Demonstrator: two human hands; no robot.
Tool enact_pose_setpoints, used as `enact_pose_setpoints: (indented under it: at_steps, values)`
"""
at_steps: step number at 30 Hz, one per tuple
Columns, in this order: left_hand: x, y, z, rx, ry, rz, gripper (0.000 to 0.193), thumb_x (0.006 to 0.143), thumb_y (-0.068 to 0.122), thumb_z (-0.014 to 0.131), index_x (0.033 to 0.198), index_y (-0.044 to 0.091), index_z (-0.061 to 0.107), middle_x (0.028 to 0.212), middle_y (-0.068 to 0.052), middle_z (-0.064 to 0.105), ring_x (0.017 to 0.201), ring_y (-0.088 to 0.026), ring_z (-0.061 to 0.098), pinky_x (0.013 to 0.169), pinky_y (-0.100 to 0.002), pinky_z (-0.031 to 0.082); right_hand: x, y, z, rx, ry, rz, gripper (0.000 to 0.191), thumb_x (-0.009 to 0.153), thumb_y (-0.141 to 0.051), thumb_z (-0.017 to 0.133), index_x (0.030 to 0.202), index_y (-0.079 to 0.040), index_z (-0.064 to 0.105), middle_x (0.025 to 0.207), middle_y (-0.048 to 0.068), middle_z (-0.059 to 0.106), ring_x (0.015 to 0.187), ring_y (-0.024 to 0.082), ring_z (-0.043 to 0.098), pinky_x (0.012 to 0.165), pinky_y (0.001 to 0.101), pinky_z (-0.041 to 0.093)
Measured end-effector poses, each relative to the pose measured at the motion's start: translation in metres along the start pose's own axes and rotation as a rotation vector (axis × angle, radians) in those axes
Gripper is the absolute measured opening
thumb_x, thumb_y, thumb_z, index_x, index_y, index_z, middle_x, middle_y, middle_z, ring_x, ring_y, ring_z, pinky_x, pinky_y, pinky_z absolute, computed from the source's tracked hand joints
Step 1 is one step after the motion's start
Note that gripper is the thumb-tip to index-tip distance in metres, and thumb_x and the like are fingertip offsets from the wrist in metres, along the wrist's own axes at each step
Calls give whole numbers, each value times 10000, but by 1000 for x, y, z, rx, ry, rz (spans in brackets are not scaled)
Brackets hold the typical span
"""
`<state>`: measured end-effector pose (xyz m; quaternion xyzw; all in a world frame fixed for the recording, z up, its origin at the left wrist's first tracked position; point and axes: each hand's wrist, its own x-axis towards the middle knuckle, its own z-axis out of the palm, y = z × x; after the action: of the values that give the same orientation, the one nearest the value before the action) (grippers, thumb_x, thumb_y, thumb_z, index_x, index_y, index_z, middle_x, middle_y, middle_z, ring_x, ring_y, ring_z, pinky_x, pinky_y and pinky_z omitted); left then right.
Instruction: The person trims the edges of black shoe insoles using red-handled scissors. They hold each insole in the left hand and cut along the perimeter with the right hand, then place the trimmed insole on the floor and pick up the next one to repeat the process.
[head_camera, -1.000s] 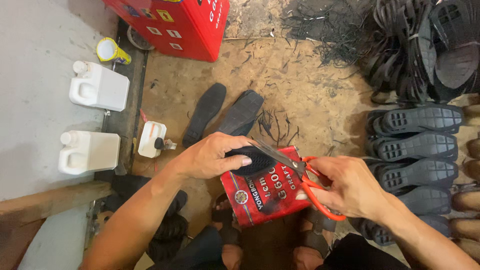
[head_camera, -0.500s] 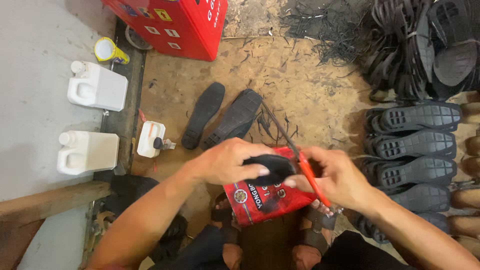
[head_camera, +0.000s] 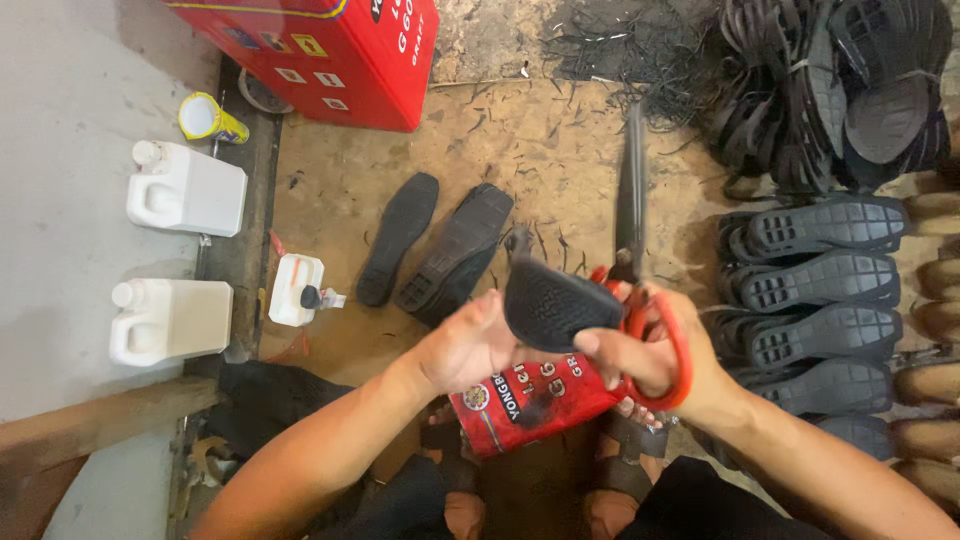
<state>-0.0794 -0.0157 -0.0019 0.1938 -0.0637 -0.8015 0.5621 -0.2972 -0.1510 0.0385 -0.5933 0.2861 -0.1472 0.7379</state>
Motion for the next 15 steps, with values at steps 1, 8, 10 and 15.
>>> enact_pose_setpoints:
  at_steps: [1, 8, 10, 15]
  values:
    - [2, 2, -1, 49, 33, 94, 510, 1045, 292, 567, 1469, 34, 448, 1386, -173, 629, 1266, -302, 651, 1082, -484, 537, 0, 1, 3, -20, 14, 36, 187, 844, -153, 786, 893, -16, 667, 592, 18, 675, 496, 79, 610, 475, 248, 477]
    - [-12, 49, 1, 337, 176, 504, 394, 1025, -18, 561, 1404, 63, 492, 1313, -151, 658, 1167, -287, 686, 934, -481, 617, 1, 2, 3, -383, 52, 225, 323, 810, -267, 808, 1028, -53, 702, 613, 79, 661, 493, 189, 569, 453, 353, 442]
    - [-19, 58, 2, 359, 197, 567, 424, 1029, -26, 553, 1433, 83, 482, 1302, -143, 664, 1145, -277, 696, 907, -461, 622, 1, 5, -3, -601, 51, -29, 400, 793, -303, 814, 1079, -48, 697, 688, 75, 686, 594, 199, 627, 542, 345, 505]
    - [-25, 66, 2, 382, 231, 609, 487, 1036, -30, 552, 1498, 91, 458, 1301, -132, 662, 1143, -264, 700, 927, -449, 616, -4, 9, -6, -809, 79, -298, 476, 742, -367, 837, 1019, -26, 653, 760, 116, 636, 679, 302, 639, 613, 386, 506]
